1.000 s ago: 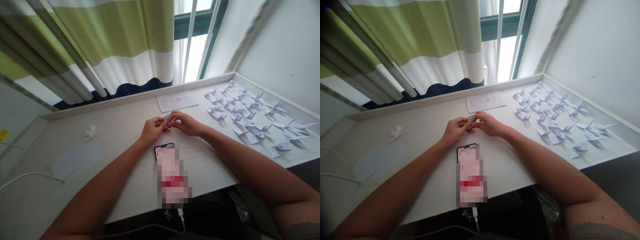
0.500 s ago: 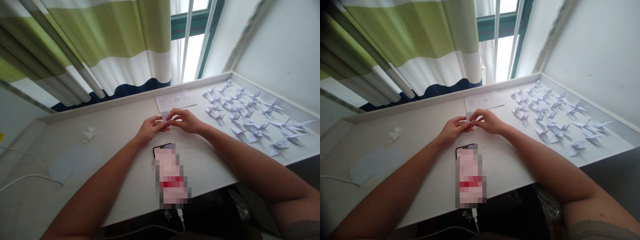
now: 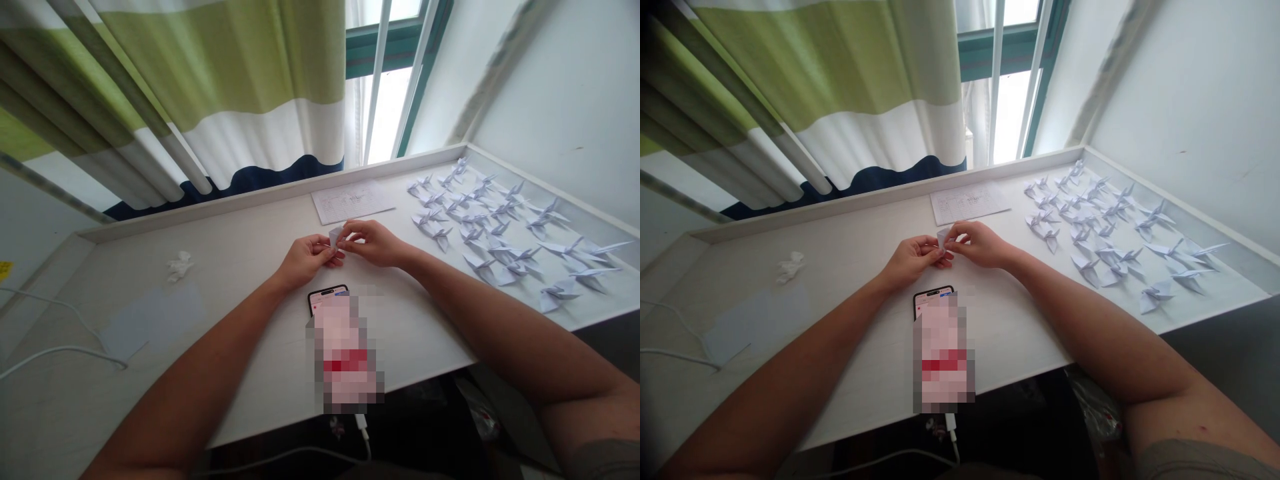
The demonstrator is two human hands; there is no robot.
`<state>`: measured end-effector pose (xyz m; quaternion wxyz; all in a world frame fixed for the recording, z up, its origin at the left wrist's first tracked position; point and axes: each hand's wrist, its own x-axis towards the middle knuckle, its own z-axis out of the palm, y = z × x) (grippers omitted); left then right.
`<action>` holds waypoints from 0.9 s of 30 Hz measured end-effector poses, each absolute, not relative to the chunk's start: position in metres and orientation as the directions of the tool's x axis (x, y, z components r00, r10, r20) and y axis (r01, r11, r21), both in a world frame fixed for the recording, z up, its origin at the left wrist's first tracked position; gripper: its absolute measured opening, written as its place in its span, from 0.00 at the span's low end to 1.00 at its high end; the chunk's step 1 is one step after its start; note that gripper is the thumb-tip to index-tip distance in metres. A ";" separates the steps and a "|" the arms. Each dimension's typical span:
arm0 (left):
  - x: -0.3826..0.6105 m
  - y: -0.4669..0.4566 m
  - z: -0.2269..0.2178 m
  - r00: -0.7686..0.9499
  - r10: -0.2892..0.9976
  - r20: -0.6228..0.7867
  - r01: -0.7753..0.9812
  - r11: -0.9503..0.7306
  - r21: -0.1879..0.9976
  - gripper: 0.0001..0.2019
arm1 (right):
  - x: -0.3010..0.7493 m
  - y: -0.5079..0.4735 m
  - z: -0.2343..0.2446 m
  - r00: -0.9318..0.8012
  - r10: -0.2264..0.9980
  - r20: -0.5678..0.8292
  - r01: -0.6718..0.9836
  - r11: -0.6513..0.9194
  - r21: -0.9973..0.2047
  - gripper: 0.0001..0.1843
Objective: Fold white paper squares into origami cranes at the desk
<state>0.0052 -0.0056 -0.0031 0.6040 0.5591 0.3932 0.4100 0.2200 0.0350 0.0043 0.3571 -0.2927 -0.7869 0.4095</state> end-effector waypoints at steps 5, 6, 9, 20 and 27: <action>0.006 -0.009 0.001 0.358 0.934 -0.015 -0.055 0.037 0.998 0.22 | 0.217 0.030 0.009 -0.524 0.812 0.258 0.142 0.382 -0.913 0.11; 0.006 -0.009 0.002 0.354 0.935 -0.008 -0.046 0.025 0.999 0.22 | 0.216 0.030 0.009 -0.519 0.817 0.251 0.132 0.367 -0.921 0.11; 0.007 -0.011 0.002 0.345 0.939 0.002 -0.024 0.006 1.000 0.20 | 0.215 0.029 0.008 -0.487 0.832 0.266 0.084 0.348 -0.934 0.11; 0.007 -0.010 0.002 0.337 0.941 -0.020 -0.032 0.033 0.999 0.21 | 0.211 0.031 0.003 -0.429 0.869 0.248 -0.073 0.241 -0.968 0.22; 0.014 -0.016 0.007 0.280 0.959 -0.032 -0.001 0.033 0.999 0.22 | 0.209 0.030 0.002 -0.411 0.888 0.204 -0.093 0.182 -0.979 0.26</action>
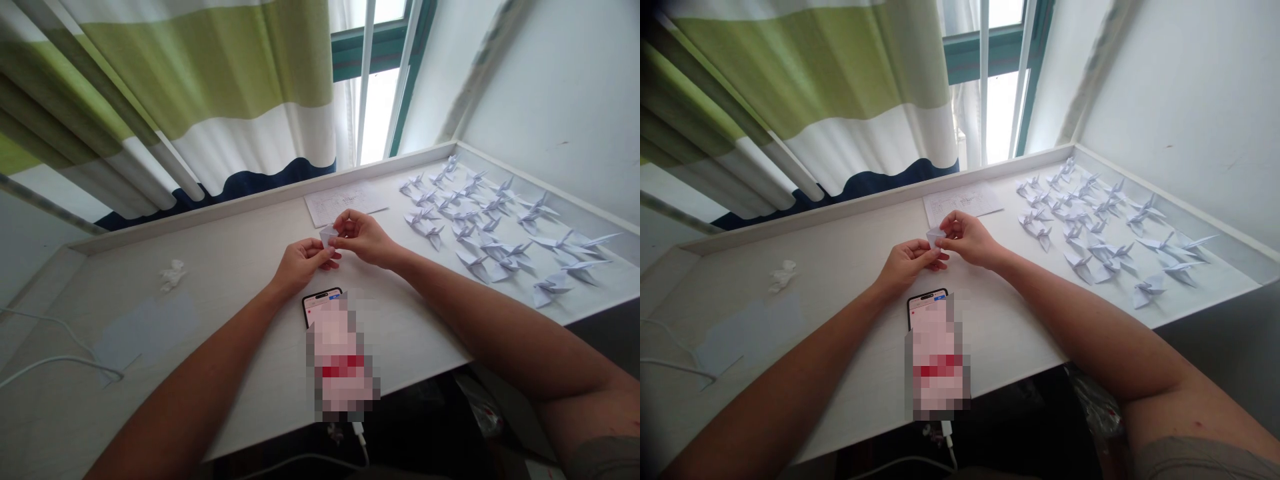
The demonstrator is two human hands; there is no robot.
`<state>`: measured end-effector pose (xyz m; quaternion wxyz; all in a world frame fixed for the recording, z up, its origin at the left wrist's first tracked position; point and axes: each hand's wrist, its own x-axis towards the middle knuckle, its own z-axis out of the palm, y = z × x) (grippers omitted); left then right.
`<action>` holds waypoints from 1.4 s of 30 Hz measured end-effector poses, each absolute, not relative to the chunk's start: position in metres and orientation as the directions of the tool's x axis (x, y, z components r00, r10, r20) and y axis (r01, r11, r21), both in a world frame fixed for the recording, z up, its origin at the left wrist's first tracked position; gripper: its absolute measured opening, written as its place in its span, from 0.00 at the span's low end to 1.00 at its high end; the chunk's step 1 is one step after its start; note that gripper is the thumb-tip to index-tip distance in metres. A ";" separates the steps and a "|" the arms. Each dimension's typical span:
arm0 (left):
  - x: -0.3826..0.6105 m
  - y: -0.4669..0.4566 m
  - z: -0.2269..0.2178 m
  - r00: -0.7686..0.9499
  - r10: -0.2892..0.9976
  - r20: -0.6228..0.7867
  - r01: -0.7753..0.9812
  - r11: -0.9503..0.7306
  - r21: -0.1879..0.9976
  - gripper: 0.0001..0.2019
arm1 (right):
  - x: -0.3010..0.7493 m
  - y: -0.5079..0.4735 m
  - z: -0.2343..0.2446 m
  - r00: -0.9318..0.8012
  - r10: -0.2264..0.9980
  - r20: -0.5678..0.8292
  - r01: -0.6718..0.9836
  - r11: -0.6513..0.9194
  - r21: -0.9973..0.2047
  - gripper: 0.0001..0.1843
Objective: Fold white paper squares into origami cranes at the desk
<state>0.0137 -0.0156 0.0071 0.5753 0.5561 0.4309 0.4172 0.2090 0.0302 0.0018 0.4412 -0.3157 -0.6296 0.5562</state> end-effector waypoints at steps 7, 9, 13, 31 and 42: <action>0.013 -0.014 0.007 0.261 0.965 -0.028 -0.003 0.030 1.000 0.24 | 0.209 0.029 0.006 -0.424 0.871 0.247 -0.080 0.235 -0.969 0.20; 0.013 -0.013 0.005 0.258 0.966 -0.019 -0.005 0.021 1.000 0.24 | 0.211 0.030 0.009 -0.426 0.863 0.270 -0.046 0.277 -0.960 0.17; 0.014 -0.014 0.003 0.253 0.968 -0.001 0.008 -0.001 1.000 0.23 | 0.215 0.032 0.011 -0.418 0.872 0.256 0.042 0.300 -0.953 0.14; 0.012 -0.011 0.006 0.208 0.977 0.037 0.083 -0.056 0.995 0.18 | 0.208 0.030 0.006 -0.412 0.871 0.269 -0.121 0.241 -0.963 0.21; 0.014 -0.014 0.008 0.183 0.982 0.054 0.124 -0.077 0.989 0.19 | 0.208 0.030 0.005 -0.399 0.882 0.249 -0.115 0.222 -0.968 0.18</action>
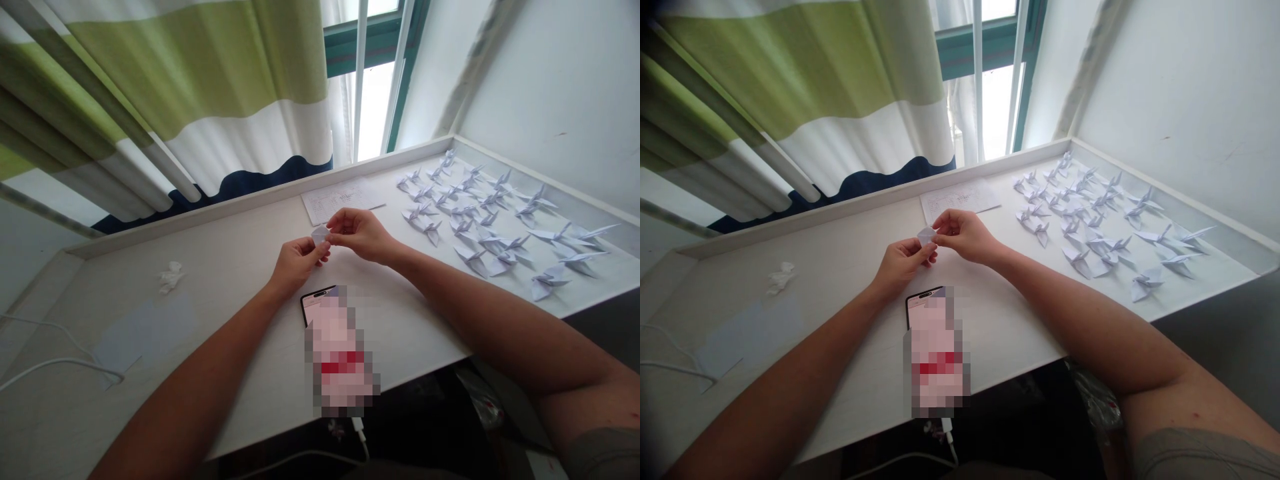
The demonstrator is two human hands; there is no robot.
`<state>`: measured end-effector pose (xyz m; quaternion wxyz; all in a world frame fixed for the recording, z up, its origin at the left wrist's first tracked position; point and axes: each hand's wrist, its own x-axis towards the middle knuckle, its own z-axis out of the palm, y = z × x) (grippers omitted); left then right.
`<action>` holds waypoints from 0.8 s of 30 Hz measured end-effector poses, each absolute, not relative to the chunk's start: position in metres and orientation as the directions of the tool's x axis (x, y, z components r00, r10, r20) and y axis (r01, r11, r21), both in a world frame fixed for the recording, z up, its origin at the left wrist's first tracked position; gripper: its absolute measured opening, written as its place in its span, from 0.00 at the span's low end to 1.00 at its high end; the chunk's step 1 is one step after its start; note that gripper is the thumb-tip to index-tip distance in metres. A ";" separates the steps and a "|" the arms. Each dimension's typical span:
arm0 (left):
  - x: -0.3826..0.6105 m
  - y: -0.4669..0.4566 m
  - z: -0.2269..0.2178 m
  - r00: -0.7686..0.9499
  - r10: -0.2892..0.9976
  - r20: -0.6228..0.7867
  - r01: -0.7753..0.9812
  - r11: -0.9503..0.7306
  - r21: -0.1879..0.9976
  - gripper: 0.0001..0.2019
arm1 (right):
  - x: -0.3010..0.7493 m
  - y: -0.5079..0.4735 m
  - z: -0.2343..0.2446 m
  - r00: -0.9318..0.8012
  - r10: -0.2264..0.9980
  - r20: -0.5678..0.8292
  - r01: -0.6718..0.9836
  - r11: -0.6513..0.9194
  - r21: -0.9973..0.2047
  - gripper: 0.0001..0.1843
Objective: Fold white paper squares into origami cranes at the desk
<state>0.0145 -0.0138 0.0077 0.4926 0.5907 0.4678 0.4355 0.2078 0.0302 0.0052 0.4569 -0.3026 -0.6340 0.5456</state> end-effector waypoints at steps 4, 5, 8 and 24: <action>0.014 -0.012 0.005 0.208 0.977 0.038 0.123 -0.064 0.990 0.19 | 0.209 0.028 0.006 -0.401 0.891 0.213 -0.083 0.197 -0.977 0.14; 0.013 -0.012 0.004 0.214 0.976 0.034 0.120 -0.061 0.991 0.19 | 0.209 0.027 0.006 -0.399 0.894 0.205 -0.076 0.191 -0.979 0.14; 0.013 -0.011 0.004 0.222 0.974 0.032 0.107 -0.057 0.993 0.19 | 0.209 0.026 0.008 -0.391 0.901 0.187 -0.074 0.172 -0.982 0.12; 0.014 -0.012 0.007 0.198 0.979 0.046 0.058 -0.059 0.997 0.22 | 0.212 0.027 0.012 -0.592 0.792 0.149 -0.030 0.163 -0.986 0.27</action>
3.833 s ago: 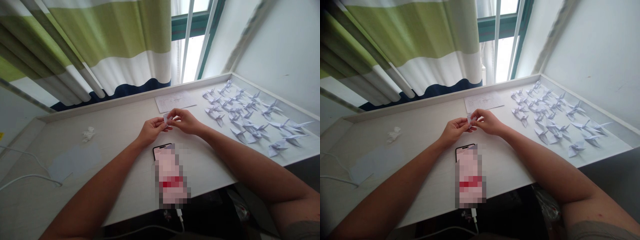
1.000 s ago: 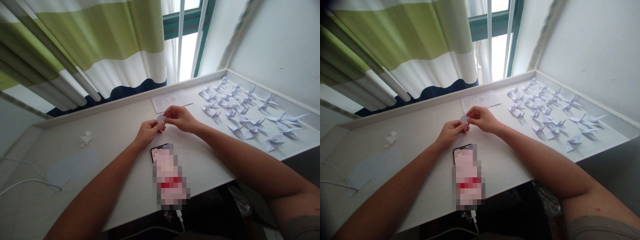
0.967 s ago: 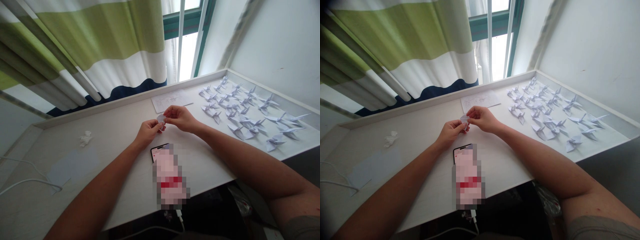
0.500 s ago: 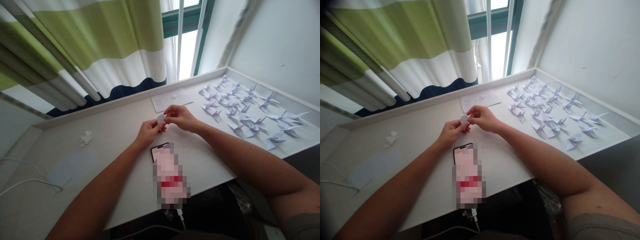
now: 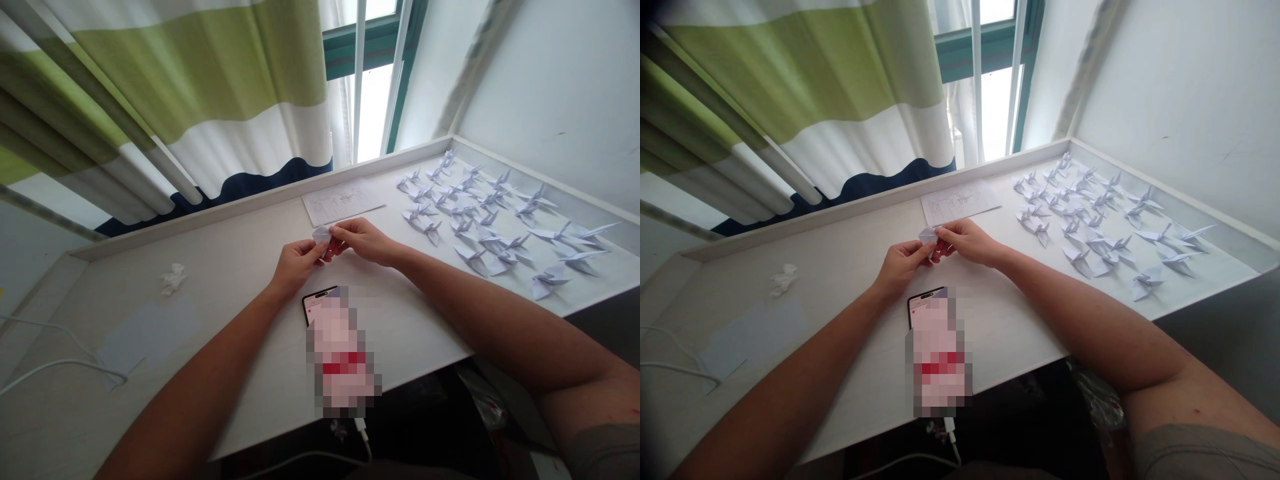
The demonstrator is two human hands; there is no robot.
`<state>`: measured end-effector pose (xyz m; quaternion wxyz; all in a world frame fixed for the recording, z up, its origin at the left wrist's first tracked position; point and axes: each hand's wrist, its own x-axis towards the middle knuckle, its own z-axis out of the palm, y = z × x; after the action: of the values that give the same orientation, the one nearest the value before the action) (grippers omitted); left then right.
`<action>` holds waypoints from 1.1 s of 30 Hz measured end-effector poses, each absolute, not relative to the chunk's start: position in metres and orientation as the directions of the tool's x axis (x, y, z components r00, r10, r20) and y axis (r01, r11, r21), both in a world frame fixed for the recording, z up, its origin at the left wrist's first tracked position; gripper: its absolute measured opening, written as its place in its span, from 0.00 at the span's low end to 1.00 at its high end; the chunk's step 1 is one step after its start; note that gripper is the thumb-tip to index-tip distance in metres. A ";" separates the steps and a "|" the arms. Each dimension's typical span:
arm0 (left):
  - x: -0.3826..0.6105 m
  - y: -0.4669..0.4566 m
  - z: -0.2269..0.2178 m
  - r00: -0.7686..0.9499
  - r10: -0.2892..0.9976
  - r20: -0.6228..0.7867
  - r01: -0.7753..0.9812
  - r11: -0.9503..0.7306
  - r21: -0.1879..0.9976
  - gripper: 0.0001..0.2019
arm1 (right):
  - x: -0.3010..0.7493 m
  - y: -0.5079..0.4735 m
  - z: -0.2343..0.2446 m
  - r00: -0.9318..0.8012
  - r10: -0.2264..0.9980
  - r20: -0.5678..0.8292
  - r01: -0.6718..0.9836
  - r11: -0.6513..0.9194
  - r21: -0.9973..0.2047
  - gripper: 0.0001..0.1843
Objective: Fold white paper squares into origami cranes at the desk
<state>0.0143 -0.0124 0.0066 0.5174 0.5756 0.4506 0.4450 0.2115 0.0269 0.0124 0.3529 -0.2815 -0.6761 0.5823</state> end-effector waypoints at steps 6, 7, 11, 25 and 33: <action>0.015 -0.011 0.004 0.192 0.980 0.050 0.025 -0.055 0.998 0.22 | 0.213 0.027 0.014 -0.565 0.808 0.167 -0.024 0.186 -0.982 0.27; 0.015 -0.011 0.004 0.191 0.980 0.055 0.031 -0.062 0.998 0.22 | 0.213 0.027 0.015 -0.558 0.813 0.164 -0.030 0.177 -0.984 0.26; 0.014 -0.011 0.005 0.224 0.973 0.052 0.052 -0.065 0.997 0.23 | 0.212 0.023 0.018 -0.534 0.824 0.188 -0.066 0.181 -0.981 0.20; 0.010 -0.011 -0.001 0.258 0.966 0.036 0.012 -0.040 0.999 0.25 | 0.197 0.004 0.020 -0.323 0.816 0.480 0.040 0.518 -0.854 0.12; 0.011 -0.013 0.003 0.263 0.965 0.006 0.021 -0.012 1.000 0.29 | 0.199 0.006 0.019 -0.348 0.827 0.441 -0.011 0.467 -0.884 0.18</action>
<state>0.0112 -0.0125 0.0027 0.5539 0.5699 0.4325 0.4258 0.1993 0.0060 0.0191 0.4914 -0.2911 -0.7014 0.4265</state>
